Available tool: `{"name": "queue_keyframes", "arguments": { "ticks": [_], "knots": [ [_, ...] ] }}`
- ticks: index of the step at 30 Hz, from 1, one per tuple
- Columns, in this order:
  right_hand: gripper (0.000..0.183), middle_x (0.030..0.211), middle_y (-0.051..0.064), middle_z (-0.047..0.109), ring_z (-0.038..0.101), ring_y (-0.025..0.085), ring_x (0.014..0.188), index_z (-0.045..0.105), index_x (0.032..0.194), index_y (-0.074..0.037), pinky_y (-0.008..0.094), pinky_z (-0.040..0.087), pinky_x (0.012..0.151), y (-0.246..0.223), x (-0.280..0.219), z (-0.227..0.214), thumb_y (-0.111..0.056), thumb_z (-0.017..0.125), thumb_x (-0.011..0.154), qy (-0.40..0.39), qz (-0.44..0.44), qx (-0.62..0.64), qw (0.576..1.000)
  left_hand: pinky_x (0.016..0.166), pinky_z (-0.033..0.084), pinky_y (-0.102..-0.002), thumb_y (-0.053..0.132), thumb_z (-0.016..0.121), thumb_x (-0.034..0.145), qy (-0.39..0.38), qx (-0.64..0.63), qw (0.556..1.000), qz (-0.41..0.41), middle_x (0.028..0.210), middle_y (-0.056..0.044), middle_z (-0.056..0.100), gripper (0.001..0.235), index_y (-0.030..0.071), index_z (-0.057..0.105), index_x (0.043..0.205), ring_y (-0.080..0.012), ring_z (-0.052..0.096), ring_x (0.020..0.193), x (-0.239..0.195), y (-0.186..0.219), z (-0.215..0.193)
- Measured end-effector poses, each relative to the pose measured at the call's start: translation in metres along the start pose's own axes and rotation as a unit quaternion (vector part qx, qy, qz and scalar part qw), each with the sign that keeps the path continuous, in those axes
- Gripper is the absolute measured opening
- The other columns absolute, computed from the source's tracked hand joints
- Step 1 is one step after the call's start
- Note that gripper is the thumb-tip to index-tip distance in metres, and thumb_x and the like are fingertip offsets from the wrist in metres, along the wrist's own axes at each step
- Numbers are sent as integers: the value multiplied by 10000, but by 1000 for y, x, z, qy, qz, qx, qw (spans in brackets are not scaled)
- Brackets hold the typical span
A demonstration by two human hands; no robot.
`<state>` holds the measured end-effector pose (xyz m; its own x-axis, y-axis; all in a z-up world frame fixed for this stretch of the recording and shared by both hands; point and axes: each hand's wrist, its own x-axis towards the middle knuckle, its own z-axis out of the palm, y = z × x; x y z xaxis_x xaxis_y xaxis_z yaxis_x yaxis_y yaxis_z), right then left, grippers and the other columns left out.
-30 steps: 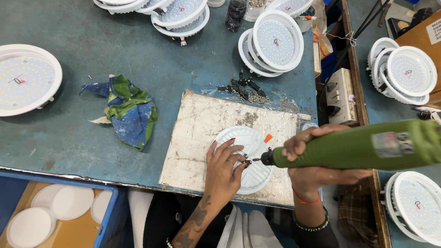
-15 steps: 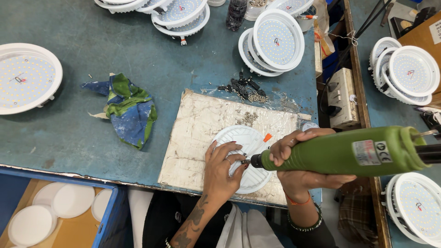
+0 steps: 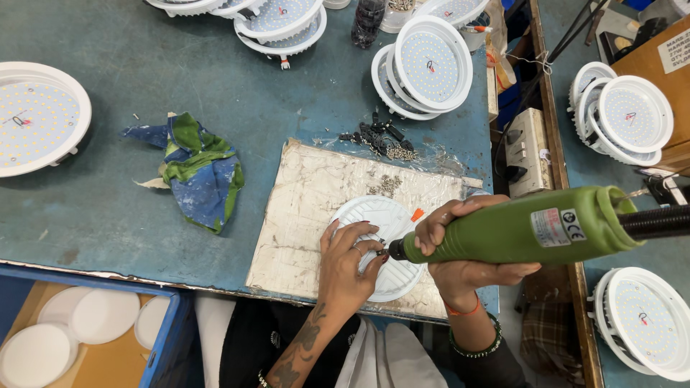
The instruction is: The person assembles LED light fixtures by wiping the LED surface, then using a green electric screwdriver to fasten screws into the fixture. They handle multiple units, placing completed ones aside and picking up new ones from a stack.
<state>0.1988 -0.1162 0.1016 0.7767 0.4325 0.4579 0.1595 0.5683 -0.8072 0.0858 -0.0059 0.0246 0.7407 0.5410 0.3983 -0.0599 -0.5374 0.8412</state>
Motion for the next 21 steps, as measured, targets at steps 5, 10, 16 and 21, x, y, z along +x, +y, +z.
{"name": "queue_keyframes", "arguments": {
  "ticks": [5, 10, 16, 21],
  "knots": [
    [1006, 672, 150, 509, 505, 195, 509, 478, 1098, 18, 331, 469, 475, -7, 6, -3, -944, 375, 823, 14, -19, 23, 999, 1183, 233, -516, 84, 769, 799, 1, 17, 1000, 14, 1150, -51, 674, 102, 56, 750, 896, -232, 587, 1228, 0, 1, 0],
    [957, 715, 151, 527, 574, 194, 561, 516, 1070, 29, 336, 501, 537, -28, 16, -19, -885, 260, 943, 17, -93, 35, 995, 1185, 228, -538, 77, 720, 860, 0, 54, 998, 37, 1057, -40, 666, 66, 43, 729, 916, -225, 601, 1208, -1, 1, 3],
    [929, 733, 122, 476, 561, 204, 638, 514, 1183, 34, 349, 533, 592, -53, 24, -39, -824, 222, 983, 69, -126, -78, 987, 1174, 295, -517, 77, 695, 911, 38, 15, 999, 29, 1046, -47, 686, 47, 51, 734, 919, -222, 633, 1151, 1, -8, 5],
    [936, 739, 130, 477, 524, 207, 631, 508, 1219, 46, 360, 525, 607, -52, 25, -43, -816, 221, 993, 86, -125, -68, 986, 1171, 376, -484, 90, 724, 894, 102, -13, 995, -7, 1059, -56, 702, 51, 59, 729, 934, -239, 642, 1132, 2, -10, 0]
  ]
}}
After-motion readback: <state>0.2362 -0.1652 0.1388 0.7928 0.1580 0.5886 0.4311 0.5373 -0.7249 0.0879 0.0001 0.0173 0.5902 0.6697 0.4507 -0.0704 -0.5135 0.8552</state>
